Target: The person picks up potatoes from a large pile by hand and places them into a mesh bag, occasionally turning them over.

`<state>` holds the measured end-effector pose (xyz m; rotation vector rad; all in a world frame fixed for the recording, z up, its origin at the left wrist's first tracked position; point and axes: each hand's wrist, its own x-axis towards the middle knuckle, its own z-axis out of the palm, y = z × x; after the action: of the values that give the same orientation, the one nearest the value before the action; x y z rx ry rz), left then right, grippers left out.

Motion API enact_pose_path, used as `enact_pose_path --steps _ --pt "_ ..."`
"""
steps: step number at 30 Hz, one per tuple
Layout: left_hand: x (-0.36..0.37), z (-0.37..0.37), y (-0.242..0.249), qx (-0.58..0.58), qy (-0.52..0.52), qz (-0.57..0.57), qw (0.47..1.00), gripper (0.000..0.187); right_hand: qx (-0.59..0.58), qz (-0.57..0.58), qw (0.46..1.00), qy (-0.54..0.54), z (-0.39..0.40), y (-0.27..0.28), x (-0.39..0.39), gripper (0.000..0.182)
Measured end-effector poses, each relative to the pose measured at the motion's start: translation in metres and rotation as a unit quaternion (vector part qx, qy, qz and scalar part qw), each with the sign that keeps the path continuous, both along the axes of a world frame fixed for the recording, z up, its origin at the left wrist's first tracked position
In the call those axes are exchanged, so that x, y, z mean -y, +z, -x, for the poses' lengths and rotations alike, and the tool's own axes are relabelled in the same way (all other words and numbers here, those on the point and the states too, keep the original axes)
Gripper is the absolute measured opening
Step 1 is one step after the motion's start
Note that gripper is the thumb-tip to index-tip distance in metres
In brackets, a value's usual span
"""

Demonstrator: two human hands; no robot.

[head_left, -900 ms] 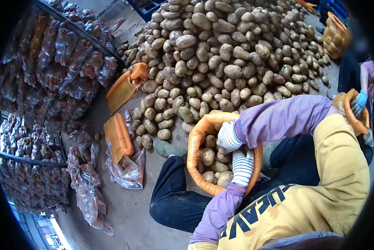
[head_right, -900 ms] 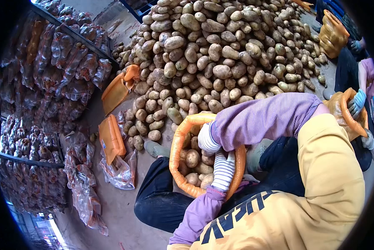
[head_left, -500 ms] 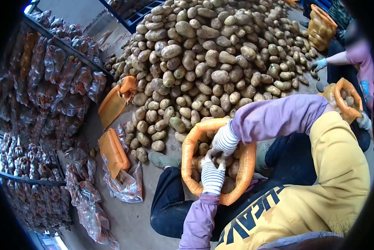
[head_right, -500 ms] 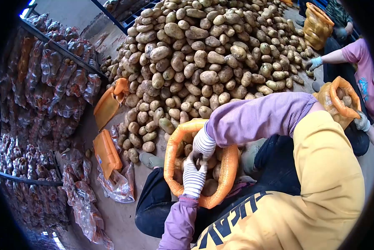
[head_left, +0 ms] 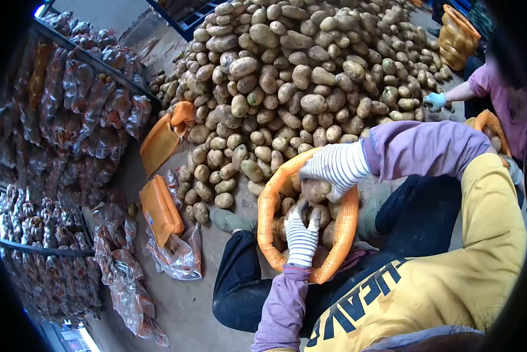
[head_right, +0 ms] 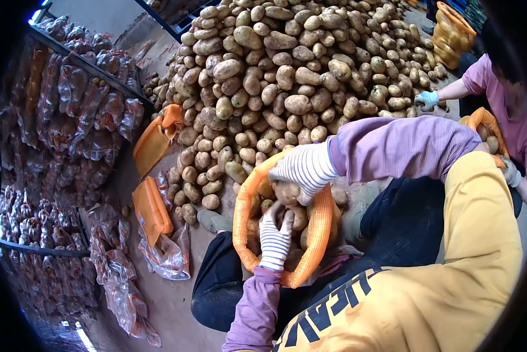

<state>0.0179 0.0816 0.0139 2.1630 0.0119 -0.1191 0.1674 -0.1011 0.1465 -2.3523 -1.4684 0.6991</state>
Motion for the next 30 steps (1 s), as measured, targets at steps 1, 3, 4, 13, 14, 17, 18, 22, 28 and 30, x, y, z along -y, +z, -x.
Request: enact_pose_path --steps 1,3,4,13,14,17,18,22,28,30 --pt "0.004 0.0 0.014 -0.046 0.064 0.242 0.967 0.059 -0.062 -0.067 0.995 -0.046 0.002 -0.003 0.002 0.069" --pt "0.01 -0.005 0.067 -0.125 0.082 0.594 0.791 0.064 -0.19 -0.167 0.961 -0.111 0.008 -0.01 0.011 0.074" --pt "0.008 -0.009 0.077 -0.162 0.039 0.704 0.691 0.066 -0.212 -0.258 0.939 -0.078 0.012 -0.025 0.013 0.073" --pt "0.04 -0.009 0.039 -0.023 0.207 0.308 0.928 0.069 -0.447 -0.119 0.827 -0.32 0.036 -0.031 0.04 0.034" --pt "0.049 -0.014 0.031 -0.023 0.171 0.332 0.927 0.069 -0.438 -0.216 0.828 -0.276 0.045 -0.026 0.037 0.028" --pt "0.073 -0.024 0.012 -0.028 0.103 0.298 0.949 0.071 -0.2 -0.36 0.866 -0.281 0.044 -0.002 0.018 0.023" --pt "0.073 -0.022 0.002 -0.031 0.095 0.211 0.972 0.071 -0.1 -0.376 0.869 -0.304 0.036 -0.016 0.018 0.027" --pt "0.045 -0.004 0.022 -0.008 0.171 0.299 0.939 0.071 -0.025 -0.175 0.843 -0.508 0.013 -0.109 0.057 0.061" --pt "0.034 0.01 0.05 0.028 0.187 0.196 0.962 0.067 -0.278 -0.216 0.859 -0.372 0.045 -0.095 0.047 0.046" --pt "0.047 0.001 0.062 0.005 0.196 0.229 0.953 0.071 -0.202 -0.184 0.912 -0.304 0.042 -0.04 0.055 0.041"
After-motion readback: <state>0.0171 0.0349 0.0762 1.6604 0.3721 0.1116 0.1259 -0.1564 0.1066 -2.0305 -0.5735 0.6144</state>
